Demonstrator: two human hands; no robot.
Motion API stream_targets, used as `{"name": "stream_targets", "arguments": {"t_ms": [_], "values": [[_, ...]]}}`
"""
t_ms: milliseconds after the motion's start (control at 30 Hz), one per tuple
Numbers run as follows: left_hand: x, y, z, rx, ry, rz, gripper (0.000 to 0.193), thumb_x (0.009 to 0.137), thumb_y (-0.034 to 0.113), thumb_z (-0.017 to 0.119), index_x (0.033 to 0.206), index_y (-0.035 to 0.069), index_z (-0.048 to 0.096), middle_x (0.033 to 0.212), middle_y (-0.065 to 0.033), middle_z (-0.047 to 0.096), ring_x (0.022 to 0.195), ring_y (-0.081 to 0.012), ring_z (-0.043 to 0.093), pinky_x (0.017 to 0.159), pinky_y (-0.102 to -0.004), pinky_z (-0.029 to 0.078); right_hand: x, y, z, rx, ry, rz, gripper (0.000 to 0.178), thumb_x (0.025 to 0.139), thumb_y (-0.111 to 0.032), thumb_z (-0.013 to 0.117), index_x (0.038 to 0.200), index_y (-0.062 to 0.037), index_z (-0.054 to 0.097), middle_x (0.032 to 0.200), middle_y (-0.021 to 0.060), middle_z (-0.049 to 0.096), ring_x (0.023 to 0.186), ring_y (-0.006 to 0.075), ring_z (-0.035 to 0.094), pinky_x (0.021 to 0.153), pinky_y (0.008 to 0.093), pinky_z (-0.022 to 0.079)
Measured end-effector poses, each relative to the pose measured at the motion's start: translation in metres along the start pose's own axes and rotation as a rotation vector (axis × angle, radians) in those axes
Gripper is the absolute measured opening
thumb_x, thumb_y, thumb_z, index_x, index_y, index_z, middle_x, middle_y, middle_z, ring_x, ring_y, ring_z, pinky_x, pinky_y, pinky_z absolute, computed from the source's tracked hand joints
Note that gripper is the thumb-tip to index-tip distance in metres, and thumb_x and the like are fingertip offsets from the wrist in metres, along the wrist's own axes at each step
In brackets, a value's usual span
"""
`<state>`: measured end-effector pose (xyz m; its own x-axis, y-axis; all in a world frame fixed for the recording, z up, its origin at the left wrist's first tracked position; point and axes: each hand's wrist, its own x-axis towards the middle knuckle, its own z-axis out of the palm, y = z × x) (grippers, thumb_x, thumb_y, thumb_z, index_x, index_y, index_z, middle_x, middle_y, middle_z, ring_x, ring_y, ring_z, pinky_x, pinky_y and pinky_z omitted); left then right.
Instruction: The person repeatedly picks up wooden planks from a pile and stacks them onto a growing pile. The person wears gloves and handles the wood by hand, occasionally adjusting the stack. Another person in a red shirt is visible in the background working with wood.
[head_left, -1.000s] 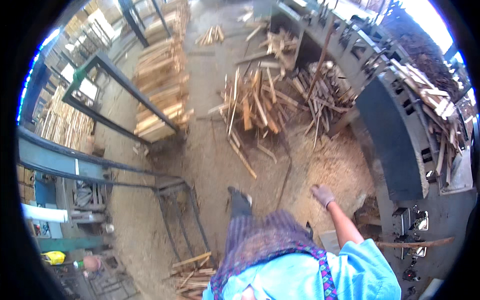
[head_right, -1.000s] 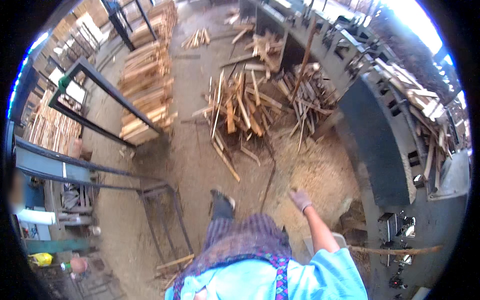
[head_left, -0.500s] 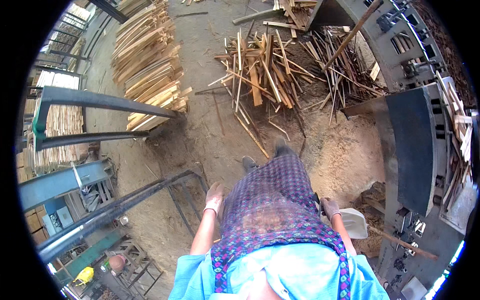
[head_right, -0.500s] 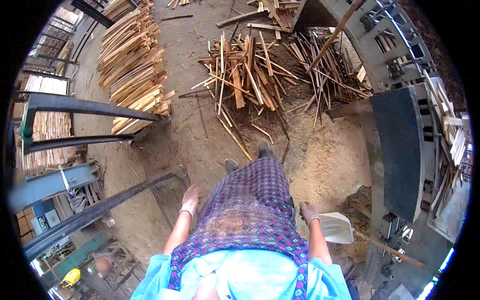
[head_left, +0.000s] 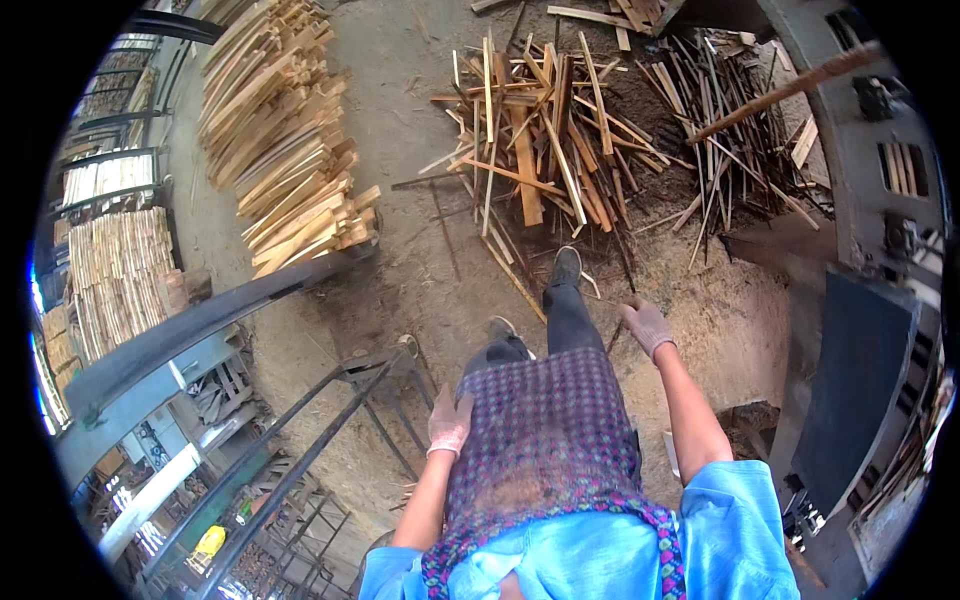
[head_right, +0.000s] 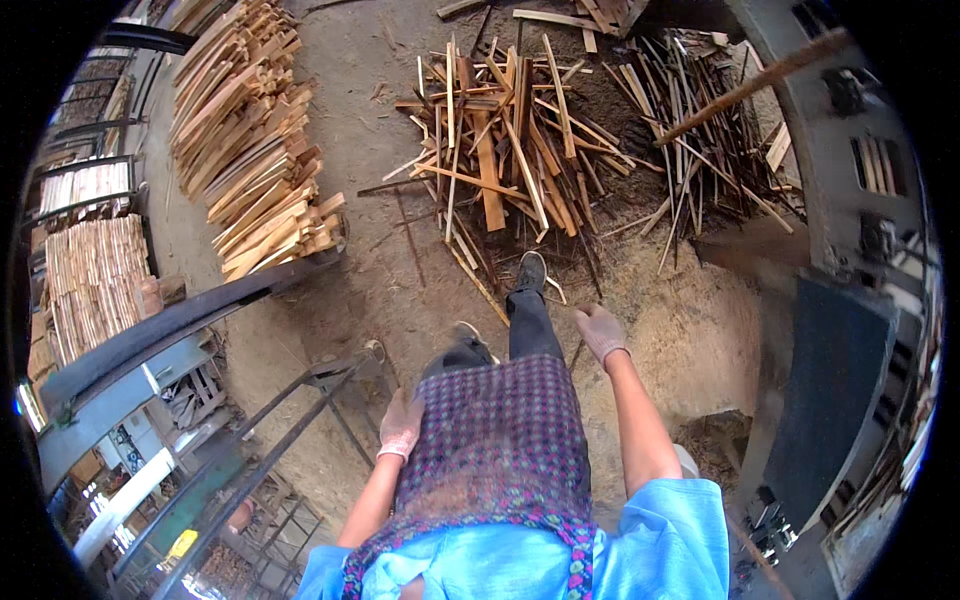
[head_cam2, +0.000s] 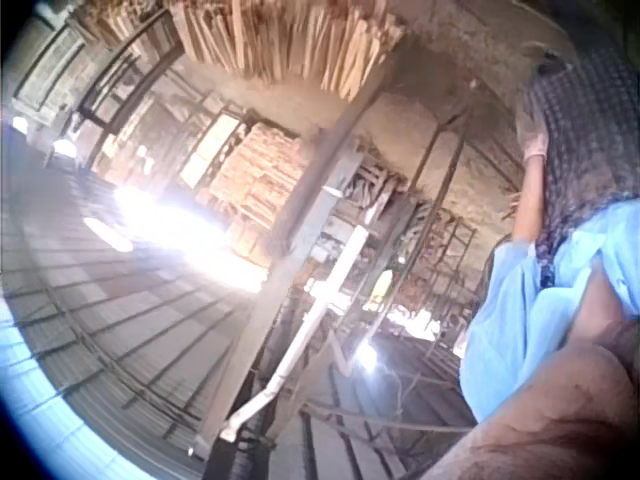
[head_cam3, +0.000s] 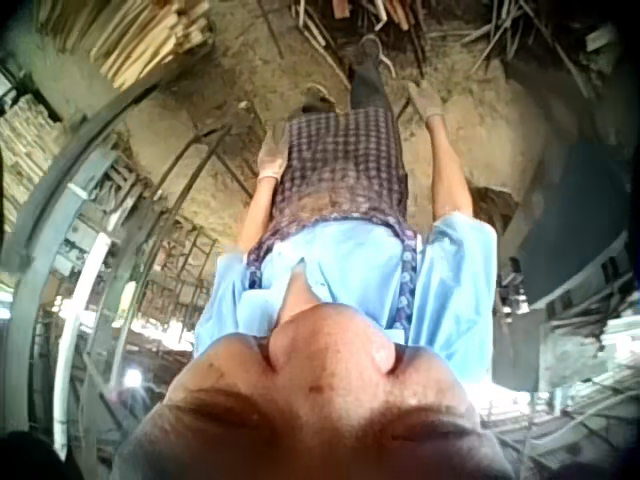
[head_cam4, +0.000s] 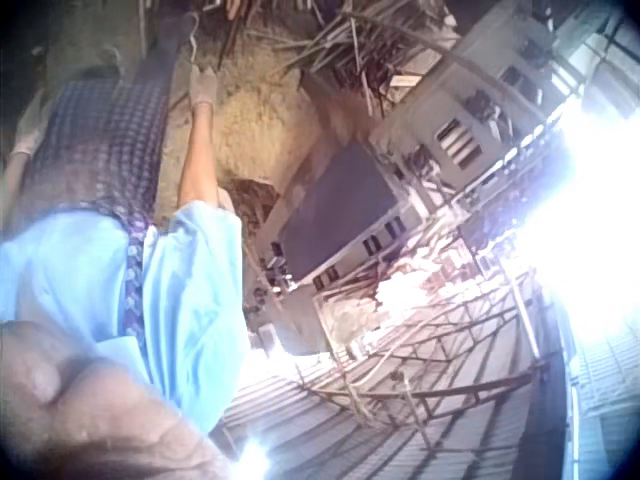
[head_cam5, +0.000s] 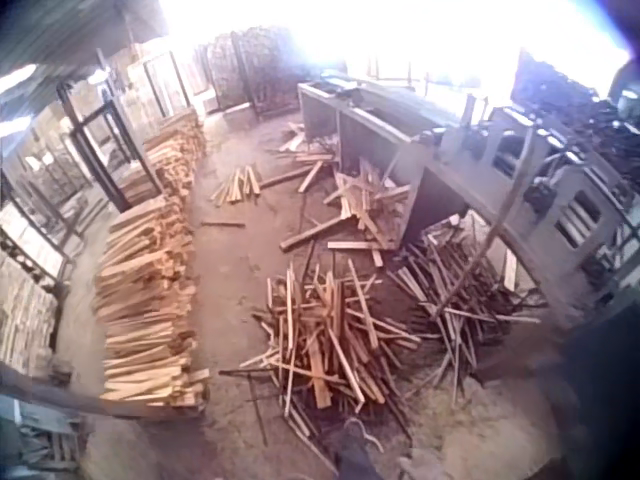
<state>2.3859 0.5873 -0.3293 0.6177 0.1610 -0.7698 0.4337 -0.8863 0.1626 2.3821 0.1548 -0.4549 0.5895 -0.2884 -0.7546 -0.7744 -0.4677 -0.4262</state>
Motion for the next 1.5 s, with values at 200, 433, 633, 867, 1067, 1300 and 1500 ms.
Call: {"name": "stream_targets", "arguments": {"t_ms": [200,433,633,867,1067,1300,1500], "values": [[0.051,0.04,0.052,0.015,-0.263,-0.156,0.087,0.092,0.053,0.063,0.153,-0.002,0.035,0.152,-0.0311,0.042,0.138,-0.0452,0.046,0.115,-0.0465,0.038,0.118,-0.052,0.033,0.027,-0.175,0.042,0.049,0.089,-0.042,0.063,0.12,-0.0045,0.071,0.119,0.0213,0.071,0.115,0.0365,0.066,0.1,0.0419,0.05],[0.086,0.067,0.068,0.452,-0.179,-0.086,0.09,0.086,0.052,0.07,0.152,0.001,0.037,0.153,-0.0343,0.036,0.137,-0.0515,0.042,0.111,-0.0551,0.04,0.285,-0.063,0.133,-0.146,-0.217,-0.015,0.063,0.086,-0.044,0.064,0.126,0.0037,0.064,0.12,0.0336,0.066,0.12,0.0427,0.063,0.103,0.0449,0.048],[0.109,0.059,0.052,0.517,-0.205,-0.073,0.093,0.08,0.049,0.076,0.15,0.001,0.038,0.151,-0.0334,0.036,0.135,-0.0502,0.042,0.111,-0.056,0.038,0.413,-0.059,0.21,0.129,0.036,0.084,0.086,0.084,-0.048,0.068,0.14,0.0138,0.048,0.132,0.0319,0.062,0.128,0.0433,0.058,0.107,0.0396,0.045],[0.104,0.051,0.057,0.477,-0.199,-0.1,0.089,0.082,0.05,0.072,0.15,0.001,0.041,0.15,-0.0326,0.038,0.135,-0.0486,0.043,0.11,-0.0567,0.039,0.376,-0.1,0.219,0.414,-0.258,0.068,0.075,0.093,-0.048,0.064,0.139,0.01,0.054,0.138,0.0262,0.06,0.128,0.0331,0.057,0.109,0.0388,0.04],[0.106,0.051,0.059,0.535,-0.168,-0.029,0.086,0.083,0.054,0.07,0.148,0.003,0.044,0.148,-0.0311,0.042,0.133,-0.0459,0.046,0.109,-0.0554,0.039,0.31,-0.13,0.153,1.64,-0.434,0.36,0.049,0.102,-0.059,0.052,0.09,-0.0121,0.058,0.061,-0.0034,0.041,0.05,0.0116,0.04,0.05,0.0312,0.036],[0.107,0.056,0.062,0.528,-0.144,0.002,0.085,0.079,0.052,0.073,0.143,0.003,0.047,0.145,-0.0299,0.044,0.133,-0.0453,0.046,0.108,-0.0545,0.04,0.307,-0.13,0.111,2.022,-0.763,0.171,0.038,0.108,-0.042,0.041,0.094,-0.011,0.059,0.061,-0.0078,0.045,0.048,0.0078,0.04,0.051,0.0317,0.038],[0.105,0.058,0.066,0.578,-0.171,0.0,0.085,0.08,0.055,0.07,0.144,0.003,0.046,0.148,-0.0283,0.042,0.132,-0.0444,0.047,0.107,-0.0536,0.041,0.293,-0.138,0.12,2.209,-0.937,-0.002,0.032,0.106,-0.035,0.044,0.103,-0.0077,0.061,0.063,-0.0083,0.046,0.049,0.0074,0.042,0.055,0.0314,0.041]]}}
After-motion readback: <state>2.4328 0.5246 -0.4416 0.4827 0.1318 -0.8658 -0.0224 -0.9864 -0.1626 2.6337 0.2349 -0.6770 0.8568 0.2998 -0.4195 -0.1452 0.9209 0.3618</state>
